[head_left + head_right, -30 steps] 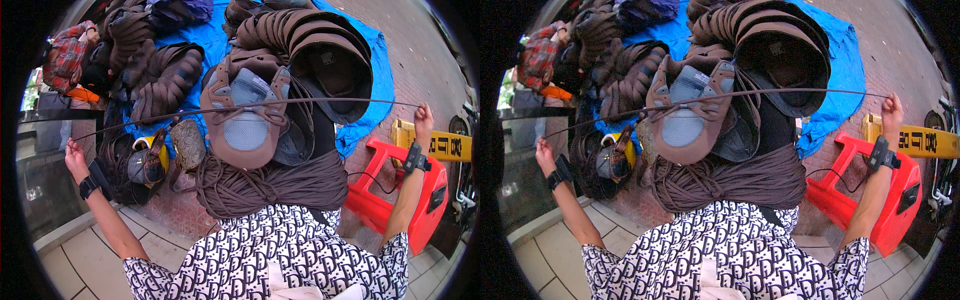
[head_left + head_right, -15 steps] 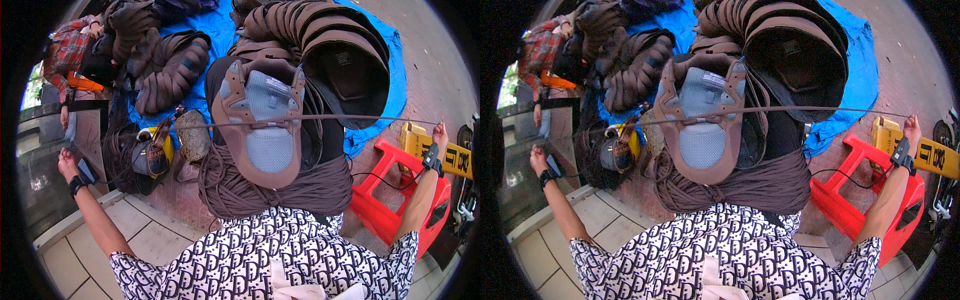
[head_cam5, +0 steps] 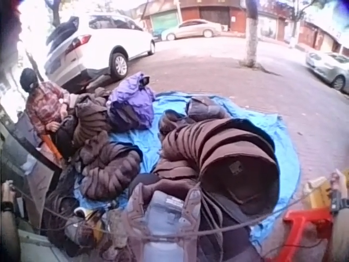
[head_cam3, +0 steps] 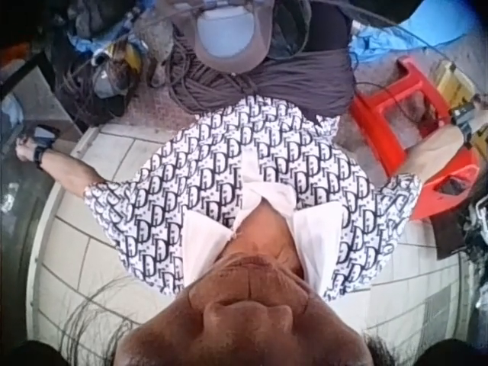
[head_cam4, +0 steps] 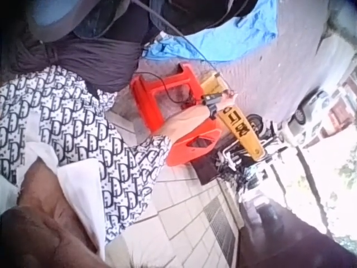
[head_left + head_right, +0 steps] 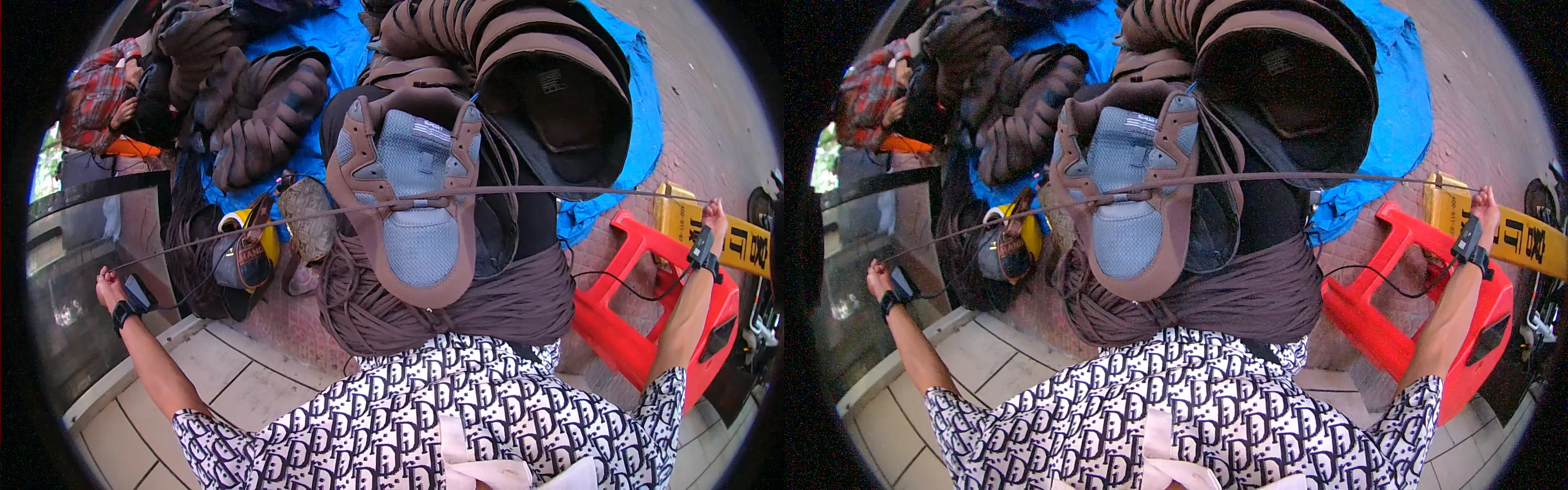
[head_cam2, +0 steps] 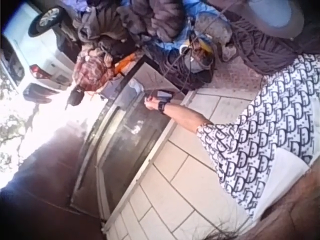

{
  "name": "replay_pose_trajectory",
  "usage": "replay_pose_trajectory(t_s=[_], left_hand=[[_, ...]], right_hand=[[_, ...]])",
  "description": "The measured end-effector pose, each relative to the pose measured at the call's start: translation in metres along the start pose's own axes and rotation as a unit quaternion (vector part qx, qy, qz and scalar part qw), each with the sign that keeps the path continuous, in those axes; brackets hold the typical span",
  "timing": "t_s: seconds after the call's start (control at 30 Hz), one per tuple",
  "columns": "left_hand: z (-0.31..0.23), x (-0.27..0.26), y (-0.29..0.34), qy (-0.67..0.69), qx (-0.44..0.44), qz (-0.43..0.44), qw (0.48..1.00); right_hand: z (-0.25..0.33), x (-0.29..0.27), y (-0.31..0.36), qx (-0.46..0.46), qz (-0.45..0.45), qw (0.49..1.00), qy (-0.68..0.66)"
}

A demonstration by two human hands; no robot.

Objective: Lacing a brown and blue athletic shoe while sitting outdoors.

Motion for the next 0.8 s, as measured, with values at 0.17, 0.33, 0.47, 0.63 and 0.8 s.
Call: replay_pose_trajectory(t_s=[0.17,0.33,0.47,0.63,0.8], left_hand=[[0.01,0.028,0.009,-0.009,-0.011,-0.019,1.0],[-0.025,0.174,0.106,0.072,0.012,0.31,0.948],[-0.048,0.33,0.327,-0.07,0.126,0.448,0.883],[-0.048,0.365,0.449,-0.081,0.216,0.515,0.826],[-0.012,0.388,0.475,-0.102,0.103,0.585,0.798]], right_hand=[[-0.023,0.062,0.031,-0.066,-0.062,0.995,0.051],[-0.02,0.274,0.166,-0.133,0.217,0.96,0.119],[-0.05,0.386,0.295,-0.174,0.312,0.868,0.344],[-0.156,0.514,0.387,-0.113,0.499,0.782,0.355],[-0.204,0.561,0.405,-0.138,0.563,0.715,0.392]])
Point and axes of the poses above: each hand's wrist, its own y-axis away from the middle knuckle, its own x-axis out of the palm, z = x × y, the point moved 10 cm from there along -y, towards the middle knuckle, and after that the axes turned 2 degrees about -x, right-handed, at the moved point
